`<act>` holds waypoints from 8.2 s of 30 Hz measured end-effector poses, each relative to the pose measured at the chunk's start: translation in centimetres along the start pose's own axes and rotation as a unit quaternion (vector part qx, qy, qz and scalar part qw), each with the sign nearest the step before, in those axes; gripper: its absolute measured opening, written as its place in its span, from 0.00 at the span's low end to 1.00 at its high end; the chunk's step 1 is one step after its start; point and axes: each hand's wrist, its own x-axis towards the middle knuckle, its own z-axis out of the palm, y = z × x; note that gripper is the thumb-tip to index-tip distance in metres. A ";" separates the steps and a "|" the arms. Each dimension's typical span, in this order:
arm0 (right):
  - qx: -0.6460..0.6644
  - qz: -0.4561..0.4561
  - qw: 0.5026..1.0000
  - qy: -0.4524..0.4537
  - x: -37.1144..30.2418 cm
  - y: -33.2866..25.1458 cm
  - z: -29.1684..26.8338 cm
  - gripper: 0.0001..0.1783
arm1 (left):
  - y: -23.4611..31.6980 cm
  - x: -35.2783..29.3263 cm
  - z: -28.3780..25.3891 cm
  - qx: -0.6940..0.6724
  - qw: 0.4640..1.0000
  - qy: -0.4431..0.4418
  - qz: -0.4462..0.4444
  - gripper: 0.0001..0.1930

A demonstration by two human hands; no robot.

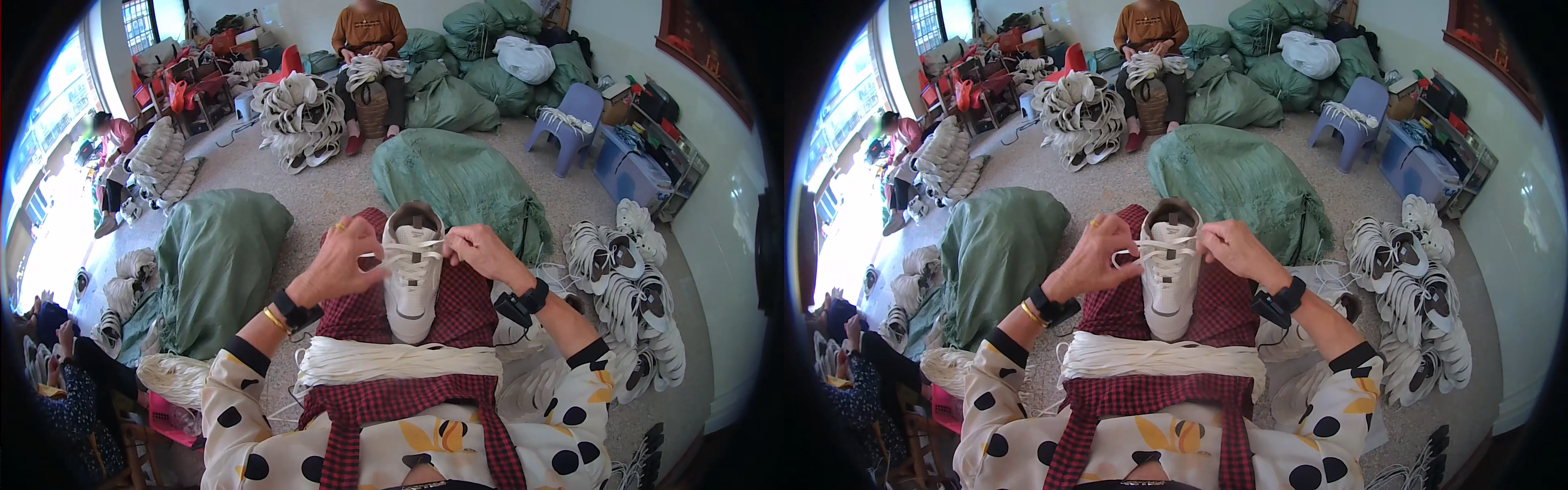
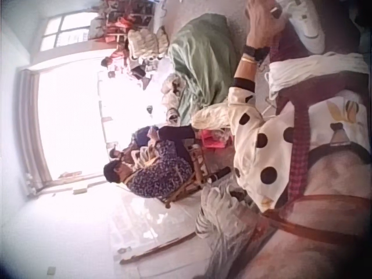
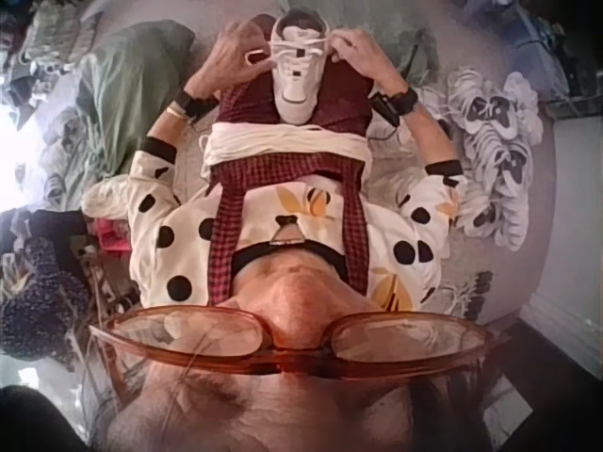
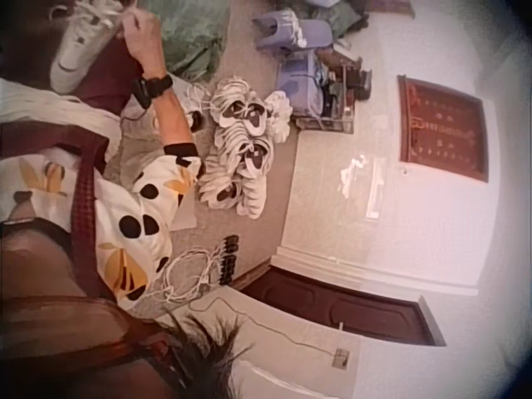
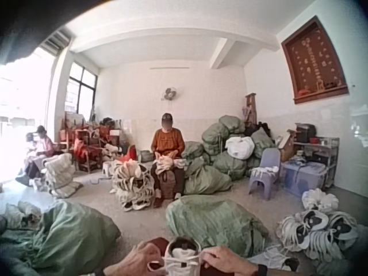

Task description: Lace a white shoe while sitting in a workshop.

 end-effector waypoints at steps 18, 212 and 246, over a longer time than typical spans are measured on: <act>0.335 0.054 0.901 0.271 -1.7 2.6 -7.8 0.19 | -1.2 0.0 2.2 -0.160 0.984 -0.028 -0.079 0.12; -0.308 -0.176 0.935 0.028 4.1 -2.0 -1.2 0.08 | -2.4 0.7 4.1 -0.218 0.899 0.323 -0.199 0.09; 0.369 0.033 0.898 0.237 2.5 4.4 0.8 0.24 | -5.3 4.1 4.7 -0.099 0.981 -0.025 -0.166 0.19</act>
